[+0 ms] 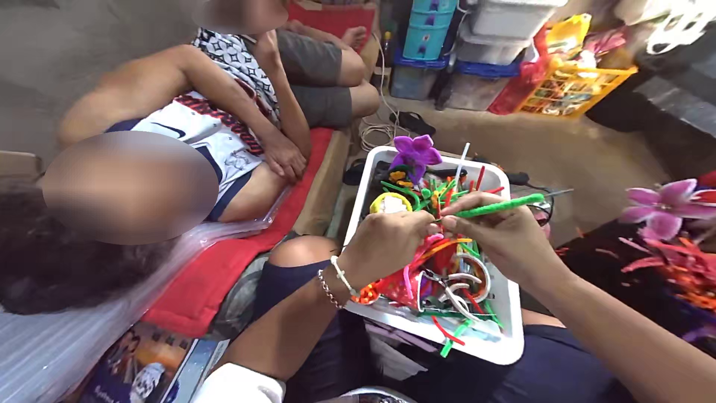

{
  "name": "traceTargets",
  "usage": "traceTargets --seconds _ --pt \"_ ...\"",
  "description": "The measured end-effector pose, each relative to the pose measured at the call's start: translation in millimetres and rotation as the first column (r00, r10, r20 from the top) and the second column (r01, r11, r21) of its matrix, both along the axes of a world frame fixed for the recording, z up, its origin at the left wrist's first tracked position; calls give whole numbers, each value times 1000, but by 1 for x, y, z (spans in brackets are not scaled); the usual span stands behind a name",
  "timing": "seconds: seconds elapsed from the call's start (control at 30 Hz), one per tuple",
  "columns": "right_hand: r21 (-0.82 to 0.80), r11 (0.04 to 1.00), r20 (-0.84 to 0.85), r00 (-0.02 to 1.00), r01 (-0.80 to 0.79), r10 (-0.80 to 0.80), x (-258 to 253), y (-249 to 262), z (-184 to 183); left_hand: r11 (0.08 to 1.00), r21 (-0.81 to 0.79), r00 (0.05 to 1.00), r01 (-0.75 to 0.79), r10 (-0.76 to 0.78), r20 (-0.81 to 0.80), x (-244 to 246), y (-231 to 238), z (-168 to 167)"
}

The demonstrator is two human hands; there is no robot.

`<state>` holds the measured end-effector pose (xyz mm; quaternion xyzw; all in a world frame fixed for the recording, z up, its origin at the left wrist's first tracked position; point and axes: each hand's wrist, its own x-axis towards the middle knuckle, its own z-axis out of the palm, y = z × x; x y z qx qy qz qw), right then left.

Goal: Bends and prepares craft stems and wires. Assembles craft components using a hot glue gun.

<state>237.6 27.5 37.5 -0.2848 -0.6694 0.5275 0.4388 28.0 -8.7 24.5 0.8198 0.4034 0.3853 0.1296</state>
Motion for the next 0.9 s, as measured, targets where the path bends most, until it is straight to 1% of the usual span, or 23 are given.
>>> traceTargets --seconds 0.1,0.3,0.4,0.5,0.57,0.67,0.73,0.77,0.8,0.9 --pt "-2 999 -22 999 -34 34 0 -3 3 1000 19 1000 -7 7 21 -1 -2 2" --pt "-19 1000 -61 998 17 -19 7 -6 18 997 70 992 -23 14 124 0 0 4" --pt "-21 998 -88 994 57 -58 17 -4 25 997 77 994 -31 23 106 -5 4 5" --pt "18 988 -89 984 157 -154 32 2 33 996 71 997 -55 51 60 -17 10 6" --pt "40 969 -137 962 243 -236 48 9 42 995 58 997 -76 75 25 -32 15 7" --pt "79 894 -197 886 441 -420 79 23 61 984 12 982 -177 178 -71 -55 22 5" --pt "89 856 -222 848 509 -481 87 27 66 973 2 964 -232 230 -135 -59 32 8" --pt "99 857 -197 854 506 -482 85 26 64 971 9 956 -240 238 -170 -55 39 11" --pt "109 874 -157 876 474 -456 79 24 60 976 14 956 -216 215 -202 -49 48 14" --pt "90 952 -33 957 292 -290 59 20 40 997 -59 949 -57 36 -312 -20 76 22"
